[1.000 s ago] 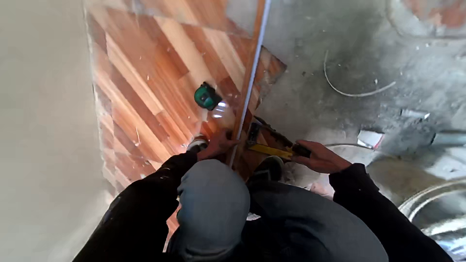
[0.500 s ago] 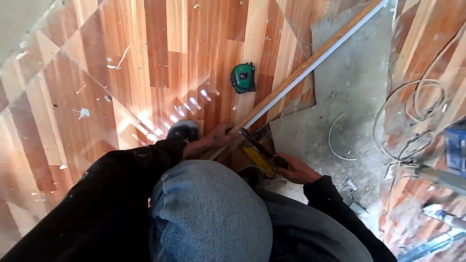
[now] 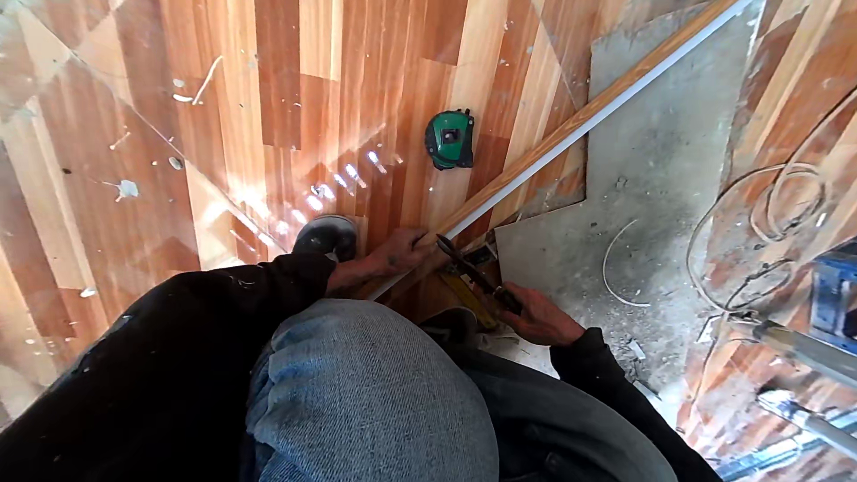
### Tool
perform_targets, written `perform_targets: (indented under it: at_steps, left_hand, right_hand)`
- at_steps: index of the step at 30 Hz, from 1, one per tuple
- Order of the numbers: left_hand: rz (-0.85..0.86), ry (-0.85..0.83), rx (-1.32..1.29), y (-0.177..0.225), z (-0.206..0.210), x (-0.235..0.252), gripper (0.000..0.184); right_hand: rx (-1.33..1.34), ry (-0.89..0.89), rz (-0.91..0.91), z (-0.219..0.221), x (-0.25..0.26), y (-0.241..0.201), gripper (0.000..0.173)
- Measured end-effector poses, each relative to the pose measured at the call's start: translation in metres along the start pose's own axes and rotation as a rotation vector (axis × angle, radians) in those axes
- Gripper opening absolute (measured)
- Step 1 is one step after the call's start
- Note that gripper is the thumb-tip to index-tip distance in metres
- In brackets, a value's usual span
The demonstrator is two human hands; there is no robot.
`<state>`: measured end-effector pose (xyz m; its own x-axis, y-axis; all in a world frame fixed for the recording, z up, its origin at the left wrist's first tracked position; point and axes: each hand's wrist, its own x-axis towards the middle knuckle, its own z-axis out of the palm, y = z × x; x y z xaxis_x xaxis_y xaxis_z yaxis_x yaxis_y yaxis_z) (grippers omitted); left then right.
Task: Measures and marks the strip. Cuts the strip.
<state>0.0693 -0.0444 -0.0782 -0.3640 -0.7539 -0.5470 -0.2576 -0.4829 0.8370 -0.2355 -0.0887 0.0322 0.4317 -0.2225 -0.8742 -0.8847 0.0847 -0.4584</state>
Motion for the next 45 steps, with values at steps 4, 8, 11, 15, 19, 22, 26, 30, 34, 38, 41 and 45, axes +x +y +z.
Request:
perform_targets:
  at_steps: [4, 8, 11, 15, 19, 22, 26, 30, 34, 38, 41, 45]
  left_hand:
    - [0.006, -0.005, 0.019, 0.000, -0.001, 0.000, 0.024]
    - [0.019, -0.017, 0.008, 0.000, -0.001, -0.001, 0.023]
    - [0.004, -0.019, 0.025, 0.002, -0.001, -0.001, 0.022]
    - [-0.025, -0.019, 0.079, -0.001, 0.000, 0.002, 0.025]
    - [0.003, -0.010, 0.101, -0.004, 0.001, 0.002, 0.026]
    - [0.024, -0.010, 0.114, -0.006, 0.001, 0.002, 0.025]
    - [0.034, 0.004, 0.116, -0.005, 0.002, 0.001, 0.026]
    - [0.031, -0.006, 0.117, -0.002, 0.001, 0.000, 0.026]
    - [0.036, 0.004, 0.126, -0.004, 0.002, -0.001, 0.025]
    - [0.019, -0.019, 0.135, -0.002, 0.001, 0.000, 0.026]
    - [0.014, -0.020, 0.152, -0.001, 0.000, 0.000, 0.026]
    - [0.031, -0.016, 0.158, -0.004, 0.001, 0.001, 0.026]
  right_hand:
    - [-0.010, 0.011, 0.009, 0.003, -0.001, -0.002, 0.034]
    - [-0.001, 0.005, 0.002, 0.005, -0.002, -0.004, 0.036]
    - [-0.017, -0.012, 0.008, 0.004, -0.003, -0.008, 0.036]
    - [-0.036, -0.022, 0.010, 0.004, -0.003, -0.010, 0.038]
    - [-0.040, -0.045, 0.023, 0.002, -0.003, -0.012, 0.039]
    - [-0.044, -0.056, 0.024, 0.001, -0.003, -0.014, 0.038]
    - [-0.064, -0.066, 0.030, 0.001, -0.003, -0.016, 0.038]
    - [-0.077, -0.065, 0.043, 0.000, -0.005, -0.019, 0.039]
    - [-0.084, -0.073, 0.052, 0.000, -0.005, -0.024, 0.040]
    - [-0.090, -0.068, 0.061, 0.002, -0.006, -0.025, 0.040]
    - [-0.089, -0.050, 0.053, 0.005, -0.005, -0.023, 0.041]
    - [-0.102, 0.006, 0.039, 0.012, -0.004, -0.018, 0.040]
